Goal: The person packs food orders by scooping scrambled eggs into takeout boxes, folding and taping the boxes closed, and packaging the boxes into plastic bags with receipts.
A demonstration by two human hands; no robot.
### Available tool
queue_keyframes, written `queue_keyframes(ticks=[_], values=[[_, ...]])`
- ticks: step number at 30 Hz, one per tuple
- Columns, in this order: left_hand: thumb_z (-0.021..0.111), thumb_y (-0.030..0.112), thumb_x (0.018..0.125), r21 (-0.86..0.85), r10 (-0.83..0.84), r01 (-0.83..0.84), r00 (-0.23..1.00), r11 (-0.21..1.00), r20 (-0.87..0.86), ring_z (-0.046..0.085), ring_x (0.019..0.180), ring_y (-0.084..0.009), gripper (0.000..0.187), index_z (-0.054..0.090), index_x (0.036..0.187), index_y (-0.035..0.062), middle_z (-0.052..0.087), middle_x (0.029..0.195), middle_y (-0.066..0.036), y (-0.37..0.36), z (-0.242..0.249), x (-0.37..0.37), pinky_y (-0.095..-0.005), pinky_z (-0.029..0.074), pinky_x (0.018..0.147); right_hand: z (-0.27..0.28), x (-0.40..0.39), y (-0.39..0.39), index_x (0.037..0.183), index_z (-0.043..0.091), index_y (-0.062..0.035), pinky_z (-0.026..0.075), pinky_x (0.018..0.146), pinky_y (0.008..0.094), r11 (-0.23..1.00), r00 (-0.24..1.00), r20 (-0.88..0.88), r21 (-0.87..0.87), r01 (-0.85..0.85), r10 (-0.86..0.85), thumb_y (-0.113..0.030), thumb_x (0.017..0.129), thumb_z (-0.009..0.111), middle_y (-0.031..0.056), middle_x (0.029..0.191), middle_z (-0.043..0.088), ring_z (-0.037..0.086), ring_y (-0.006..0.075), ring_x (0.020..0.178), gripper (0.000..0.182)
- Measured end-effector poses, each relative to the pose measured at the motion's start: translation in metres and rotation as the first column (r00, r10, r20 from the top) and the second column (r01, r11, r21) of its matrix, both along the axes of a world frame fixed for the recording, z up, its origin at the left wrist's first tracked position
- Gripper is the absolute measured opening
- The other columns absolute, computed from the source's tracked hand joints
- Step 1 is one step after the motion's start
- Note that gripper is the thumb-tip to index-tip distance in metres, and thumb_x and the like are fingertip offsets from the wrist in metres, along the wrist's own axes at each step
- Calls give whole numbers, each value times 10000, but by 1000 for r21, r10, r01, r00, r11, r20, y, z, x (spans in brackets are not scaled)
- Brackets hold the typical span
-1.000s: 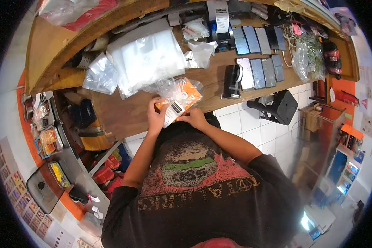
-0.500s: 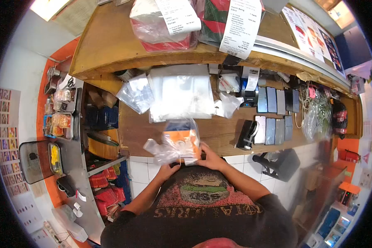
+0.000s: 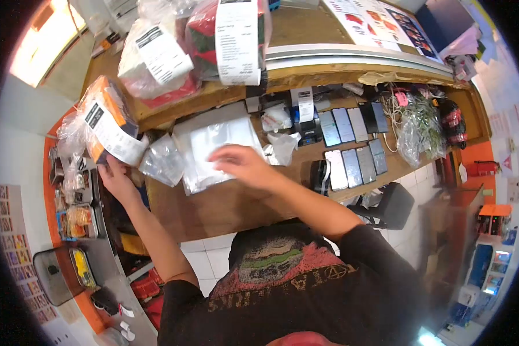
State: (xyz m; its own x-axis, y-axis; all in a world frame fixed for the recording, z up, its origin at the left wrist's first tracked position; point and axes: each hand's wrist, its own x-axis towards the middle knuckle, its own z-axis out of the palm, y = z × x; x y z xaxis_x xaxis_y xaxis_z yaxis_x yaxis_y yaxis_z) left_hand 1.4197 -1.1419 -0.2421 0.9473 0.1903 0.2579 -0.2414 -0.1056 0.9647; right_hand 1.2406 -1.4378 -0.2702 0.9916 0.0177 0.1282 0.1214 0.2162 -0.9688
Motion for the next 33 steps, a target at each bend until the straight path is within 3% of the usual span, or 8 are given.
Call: queue_keyframes(ticks=[4,8,10,12,19,24,29,33], values=[[628,262,973,298,196,-301,922,906,335,488,913,-196,405,580,1190,-77,533,1034,-127,-20,19,35,-345,427,816,-94,-29,-135,1010,710,-30,514,698,277,760,790,-39,-308,573,-612,-81,875,652,14,856,702,614,112,717,156],[664,236,937,472,241,-405,897,783,370,490,916,-218,382,603,1170,-61,516,1025,-121,-35,24,35,-355,429,836,-148,-19,-254,1209,602,-2,473,895,423,152,488,196,-797,585,-850,-251,737,819,210,1005,623,575,372,1014,576],[683,200,907,238,496,-645,731,726,469,488,910,-222,366,615,1178,-37,503,990,-112,-79,30,-10,-340,430,822,-141,-18,-280,1230,595,5,468,928,410,301,706,73,-870,390,-705,-232,708,850,224,1116,637,587,340,1075,627],[666,122,893,206,448,-575,776,792,445,486,897,-197,316,607,1173,-12,508,980,-93,-99,2,-40,-332,427,800,-160,-14,-319,1159,651,0,492,898,348,845,883,-295,-504,181,-365,-153,757,817,134,1037,701,645,218,968,461],[641,-11,781,467,-196,138,978,873,76,544,878,-238,248,624,1026,18,584,1006,-118,-227,-44,-195,-338,421,732,-91,-82,-282,963,748,-41,496,650,274,814,886,-315,-570,109,-339,-150,761,824,32,820,706,625,104,711,242],[657,69,792,603,-669,423,696,676,261,556,1008,-351,358,630,1149,55,592,1086,-149,-317,-11,-219,-470,441,904,-107,-84,-197,929,722,-39,496,892,405,758,998,49,-650,60,-37,-106,754,764,145,960,711,665,328,961,191],[608,108,865,545,-915,823,331,162,-229,556,1027,-347,394,584,1254,48,593,1141,-158,-332,-30,-193,-446,445,920,-55,-118,-200,977,697,-2,518,758,353,883,976,-213,-466,-60,-46,-94,796,732,104,827,708,662,195,827,207],[606,116,902,474,-908,852,358,221,-218,575,958,-332,228,630,1109,25,610,959,-151,-323,-39,-191,-414,453,874,-21,-129,-217,889,690,20,480,659,299,889,936,-287,-455,53,-202,-141,877,709,88,755,676,581,108,692,163]])
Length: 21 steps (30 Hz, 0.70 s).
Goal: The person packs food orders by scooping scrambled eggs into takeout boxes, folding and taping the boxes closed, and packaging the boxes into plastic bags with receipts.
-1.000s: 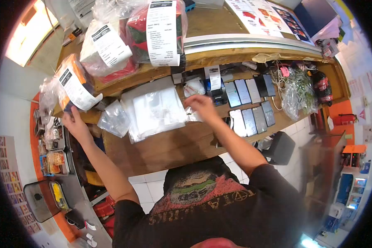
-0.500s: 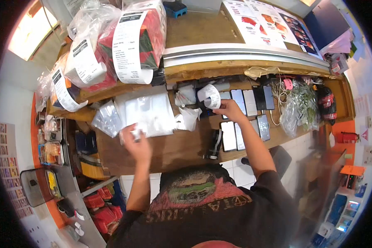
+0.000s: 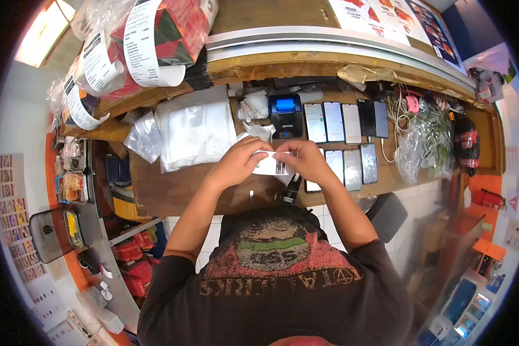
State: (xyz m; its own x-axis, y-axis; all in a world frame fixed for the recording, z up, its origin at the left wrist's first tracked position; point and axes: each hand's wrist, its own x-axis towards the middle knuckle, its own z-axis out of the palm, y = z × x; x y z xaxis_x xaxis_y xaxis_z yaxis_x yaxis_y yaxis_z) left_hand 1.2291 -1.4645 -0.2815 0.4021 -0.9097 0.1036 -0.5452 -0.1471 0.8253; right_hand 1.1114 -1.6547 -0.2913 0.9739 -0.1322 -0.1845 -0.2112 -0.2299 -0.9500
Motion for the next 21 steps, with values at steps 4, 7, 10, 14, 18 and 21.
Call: queue_keyframes(ticks=[4,7,10,14,18,21], values=[[611,98,912,40,145,-142,986,989,-77,598,833,-303,114,624,954,-8,621,875,-133,1,4,-16,-358,465,760,1,-4,11,900,675,31,475,642,304,999,983,174,7,51,-51,-146,897,680,98,753,679,582,117,686,177],[624,92,909,-48,218,-219,976,975,-29,591,752,-275,105,611,903,-12,608,831,-127,3,5,-29,-340,462,691,-4,-6,21,899,675,26,483,648,307,995,969,224,26,99,-103,-136,901,669,102,765,686,597,123,696,162],[637,93,906,-267,440,-406,895,874,77,581,711,-269,115,600,868,-10,595,790,-126,10,13,-29,-335,460,663,-33,-8,9,899,674,21,495,667,311,952,945,139,-38,304,-296,-142,901,670,100,763,686,619,131,726,163],[647,87,908,-252,514,-516,854,819,-81,599,731,-235,117,607,860,-12,621,801,-119,19,12,-13,-323,468,684,-30,-12,5,941,689,-6,494,785,325,940,922,188,100,325,-339,-214,856,739,89,941,679,627,175,864,230],[675,67,892,-98,303,-343,909,934,-287,606,815,-150,129,633,994,-1,655,863,-72,6,10,-15,-294,477,723,-19,0,28,922,701,-20,443,822,303,990,968,214,82,117,-132,-210,811,787,47,918,577,563,155,926,236],[701,48,875,-42,220,-277,840,960,-496,593,883,-108,235,619,1090,-1,672,931,-34,18,21,9,-266,485,786,-10,-6,-2,848,668,13,446,753,259,873,912,86,339,351,-400,-127,826,757,19,898,549,560,114,854,167]])
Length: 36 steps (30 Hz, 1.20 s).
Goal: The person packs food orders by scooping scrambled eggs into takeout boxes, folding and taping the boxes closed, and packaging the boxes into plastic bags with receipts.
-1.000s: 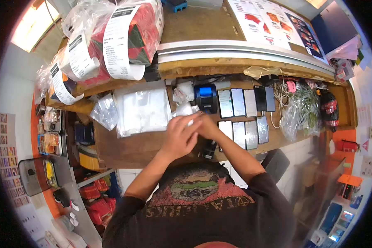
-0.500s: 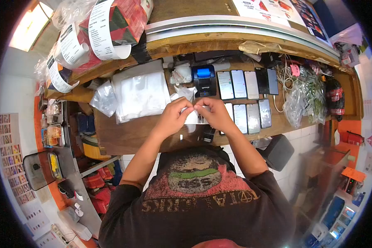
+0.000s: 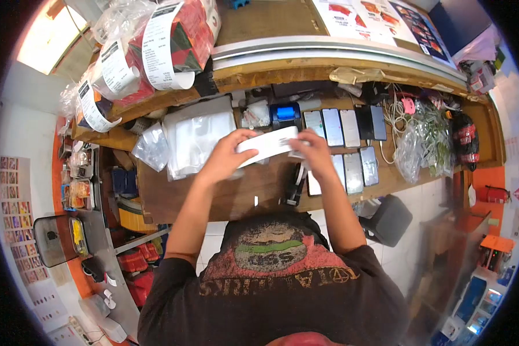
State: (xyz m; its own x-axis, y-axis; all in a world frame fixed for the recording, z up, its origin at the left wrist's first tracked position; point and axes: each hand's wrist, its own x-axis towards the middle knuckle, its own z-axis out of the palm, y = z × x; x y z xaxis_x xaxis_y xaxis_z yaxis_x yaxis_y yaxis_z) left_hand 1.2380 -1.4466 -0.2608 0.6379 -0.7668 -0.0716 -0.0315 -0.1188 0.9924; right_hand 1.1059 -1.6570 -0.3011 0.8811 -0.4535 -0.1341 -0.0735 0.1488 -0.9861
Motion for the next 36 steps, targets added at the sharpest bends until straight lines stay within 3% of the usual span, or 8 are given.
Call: queue_keyframes(ticks=[4,7,10,13,15,18,26,36], values=[[730,31,846,98,2,-2,1000,995,-3,597,914,-93,284,610,1103,11,676,971,-31,16,31,31,-261,483,831,-18,-15,-33,833,647,-52,461,763,247,962,990,49,248,119,-135,-126,858,750,10,913,606,577,102,840,129],[738,13,837,-122,145,-143,989,982,7,610,892,-89,298,594,1097,15,676,965,-35,-16,68,34,-246,490,815,-21,-16,-9,907,609,-94,501,725,246,834,967,79,526,165,-241,-114,889,714,43,947,682,620,98,808,108],[717,27,862,-409,313,-256,947,876,76,623,883,-87,289,587,1119,12,675,1000,-36,-64,92,37,-242,497,794,-14,-18,23,1066,647,-60,505,679,231,821,978,1,543,175,-209,-125,894,700,2,900,657,618,81,776,191],[709,61,857,-196,362,-310,860,930,359,605,902,-136,314,591,1147,39,661,975,-52,-99,101,53,-305,473,820,-13,-25,31,1220,644,-78,420,843,223,896,997,80,445,-18,-20,-153,888,703,-34,952,537,530,80,915,346],[675,82,836,-199,354,-358,447,912,822,563,954,-250,322,621,1154,77,630,995,-90,-118,87,69,-397,430,888,-25,-34,22,1223,635,-65,436,799,220,927,998,53,374,9,-31,-127,891,690,-30,942,545,543,74,886,341],[672,72,794,-324,426,-452,143,831,893,513,995,-303,327,658,1120,72,592,1030,-125,-125,103,51,-424,422,880,-46,-55,-1,1212,624,-43,448,726,219,948,993,11,300,105,-114,-88,895,653,-26,928,565,554,74,817,321],[620,55,816,-232,260,-147,217,961,941,560,1026,-320,238,664,1050,45,629,1080,-104,-140,83,42,-445,426,927,-83,-120,-42,1133,648,-89,450,576,218,898,960,-164,344,273,-228,-116,903,612,-49,849,612,573,49,722,235],[631,210,845,-164,249,-392,177,905,952,504,1071,-307,333,632,1120,22,572,1167,-101,-144,84,26,-456,392,972,-78,-98,-39,1124,653,-80,467,579,199,899,980,-172,408,162,-99,-70,916,587,-40,828,621,582,46,699,218]])
